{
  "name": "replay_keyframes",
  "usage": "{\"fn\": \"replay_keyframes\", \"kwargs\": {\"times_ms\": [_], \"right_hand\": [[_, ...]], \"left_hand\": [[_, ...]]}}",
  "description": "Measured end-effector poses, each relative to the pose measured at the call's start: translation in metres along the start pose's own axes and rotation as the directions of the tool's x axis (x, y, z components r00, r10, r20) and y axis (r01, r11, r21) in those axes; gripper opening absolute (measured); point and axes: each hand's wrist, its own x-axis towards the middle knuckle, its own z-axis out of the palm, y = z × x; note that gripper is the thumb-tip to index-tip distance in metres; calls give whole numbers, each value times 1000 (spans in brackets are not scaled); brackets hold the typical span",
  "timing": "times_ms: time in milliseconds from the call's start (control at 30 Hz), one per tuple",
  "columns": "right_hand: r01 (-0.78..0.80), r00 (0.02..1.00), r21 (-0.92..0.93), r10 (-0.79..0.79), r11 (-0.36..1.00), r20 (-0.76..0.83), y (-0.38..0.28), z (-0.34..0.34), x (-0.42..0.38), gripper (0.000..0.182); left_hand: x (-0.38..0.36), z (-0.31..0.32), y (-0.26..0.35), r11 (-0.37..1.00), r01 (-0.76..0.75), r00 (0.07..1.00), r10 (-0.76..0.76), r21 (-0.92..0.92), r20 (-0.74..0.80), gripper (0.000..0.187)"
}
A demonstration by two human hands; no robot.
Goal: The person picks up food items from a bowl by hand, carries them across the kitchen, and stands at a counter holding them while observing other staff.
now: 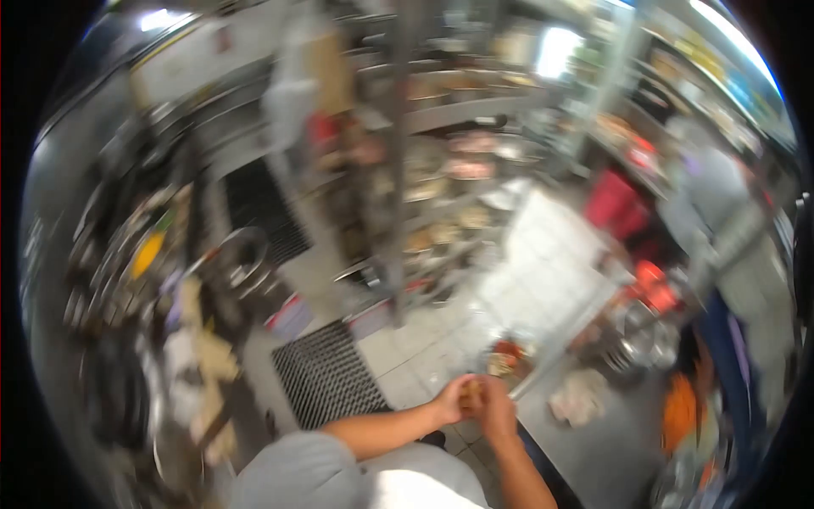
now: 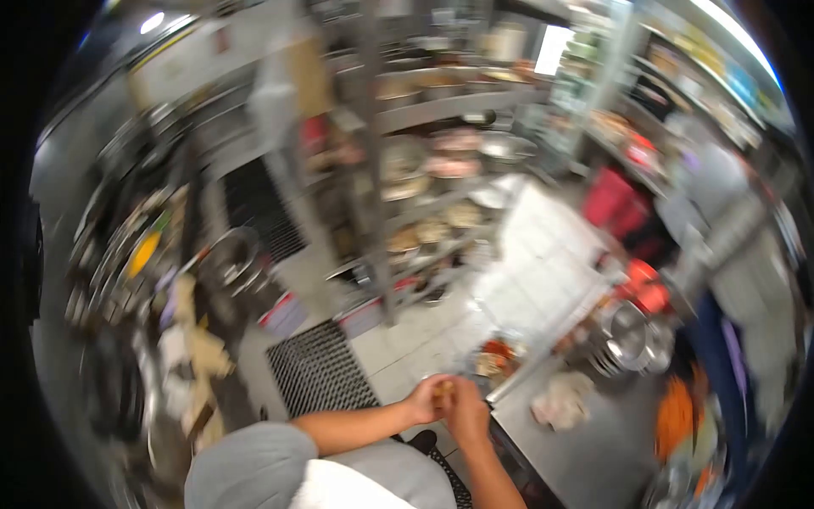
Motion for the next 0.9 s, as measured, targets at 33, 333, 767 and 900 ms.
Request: {"fn": "replay_keyframes", "kwargs": {"times_ms": [33, 333, 767, 900], "right_hand": [[105, 994, -8, -105, 994, 1, -3, 3, 5, 18], [-208, 869, 629, -154, 749, 471, -67, 27, 48, 19], [-608, 166, 766, -910, 209, 381, -403, 23, 92, 13], [-551, -660, 816, -689, 175, -299, -477, 108, 141, 64]], "left_hand": [[-19, 2, 5, 993, -86, 996, 83, -79, -41, 25], [-72, -54, 16, 962, -215, 974, 224, -166, 42, 29], [-168, -180, 194, 786, -619, 785, 618, 9, 34, 26], [-219, -218, 251, 796, -563, 825, 556, -223, -100, 27]]}}
